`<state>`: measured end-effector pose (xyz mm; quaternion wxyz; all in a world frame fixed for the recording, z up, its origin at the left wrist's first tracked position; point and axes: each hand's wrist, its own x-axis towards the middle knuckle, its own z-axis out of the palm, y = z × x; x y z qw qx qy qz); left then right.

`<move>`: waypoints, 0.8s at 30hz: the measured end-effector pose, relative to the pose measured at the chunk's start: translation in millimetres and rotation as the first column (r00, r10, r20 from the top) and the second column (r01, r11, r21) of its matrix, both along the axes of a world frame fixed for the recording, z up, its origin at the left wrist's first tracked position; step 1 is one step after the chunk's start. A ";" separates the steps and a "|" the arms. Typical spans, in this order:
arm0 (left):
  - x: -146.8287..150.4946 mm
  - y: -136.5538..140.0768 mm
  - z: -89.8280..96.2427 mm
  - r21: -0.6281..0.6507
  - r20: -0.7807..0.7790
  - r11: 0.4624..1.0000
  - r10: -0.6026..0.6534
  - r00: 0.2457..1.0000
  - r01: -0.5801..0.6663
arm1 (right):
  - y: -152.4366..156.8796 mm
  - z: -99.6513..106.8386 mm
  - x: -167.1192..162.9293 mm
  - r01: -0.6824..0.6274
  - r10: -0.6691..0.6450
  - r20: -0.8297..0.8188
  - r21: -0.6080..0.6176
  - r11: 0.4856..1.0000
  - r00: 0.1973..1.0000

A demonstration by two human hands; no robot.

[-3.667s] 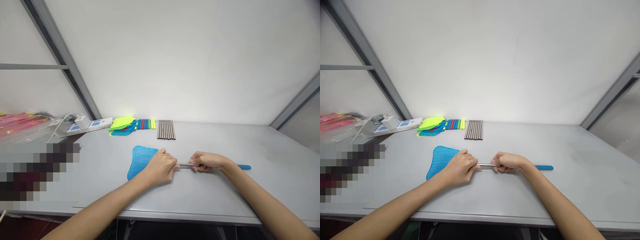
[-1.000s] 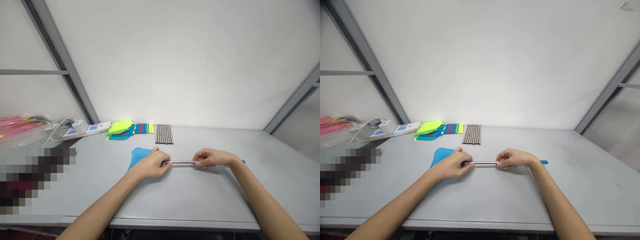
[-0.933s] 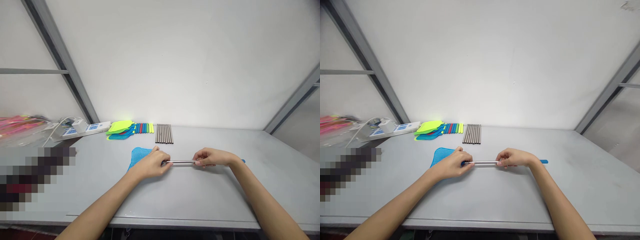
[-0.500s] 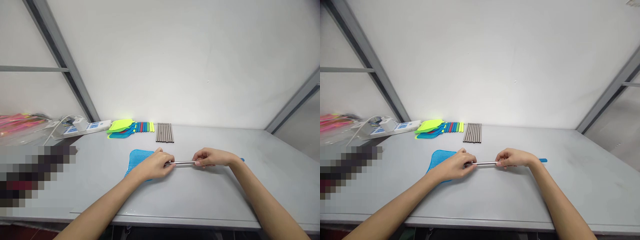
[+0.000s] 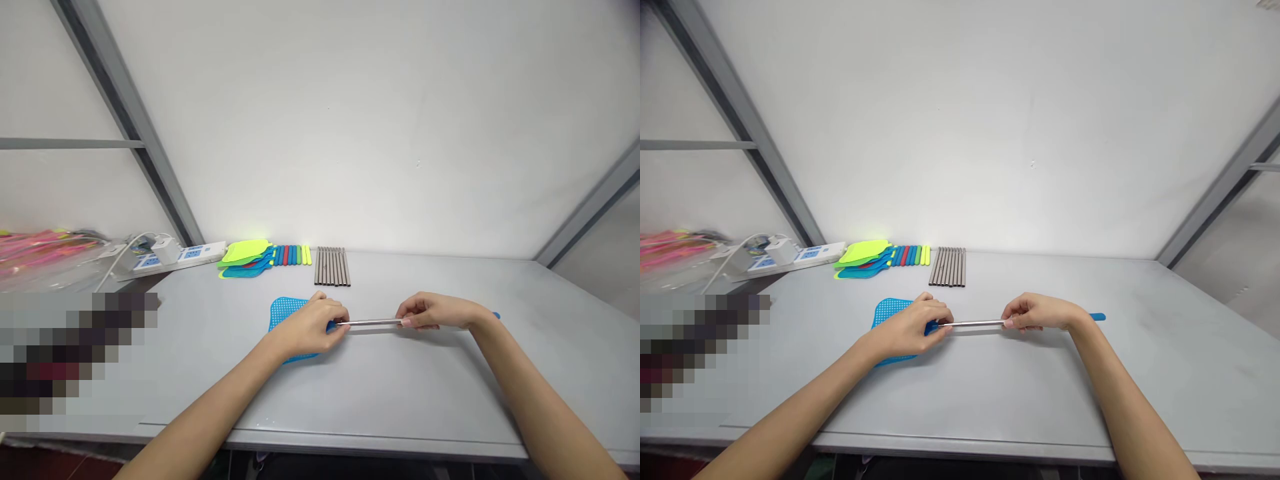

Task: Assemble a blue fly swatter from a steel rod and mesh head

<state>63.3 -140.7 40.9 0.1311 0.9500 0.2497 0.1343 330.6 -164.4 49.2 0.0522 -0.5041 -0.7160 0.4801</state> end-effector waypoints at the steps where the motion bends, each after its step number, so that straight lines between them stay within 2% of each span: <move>1: -0.8 0.3 0.4 0.000 0.004 1.000 0.000 1.000 0.000 | 0.3 -0.4 0.9 0.001 -0.001 0.000 0.001 1.000 1.000; 14: -16.4 14.1 3.4 0.038 -0.013 0.995 0.097 0.995 -0.097 | 2.2 -2.7 9.9 0.055 -0.055 0.007 0.018 0.998 0.998; 24: -14.8 16.6 -0.7 -0.001 -0.092 0.999 0.038 0.995 -0.039 | 3.6 -3.2 8.8 0.043 -0.043 0.008 0.041 0.998 0.999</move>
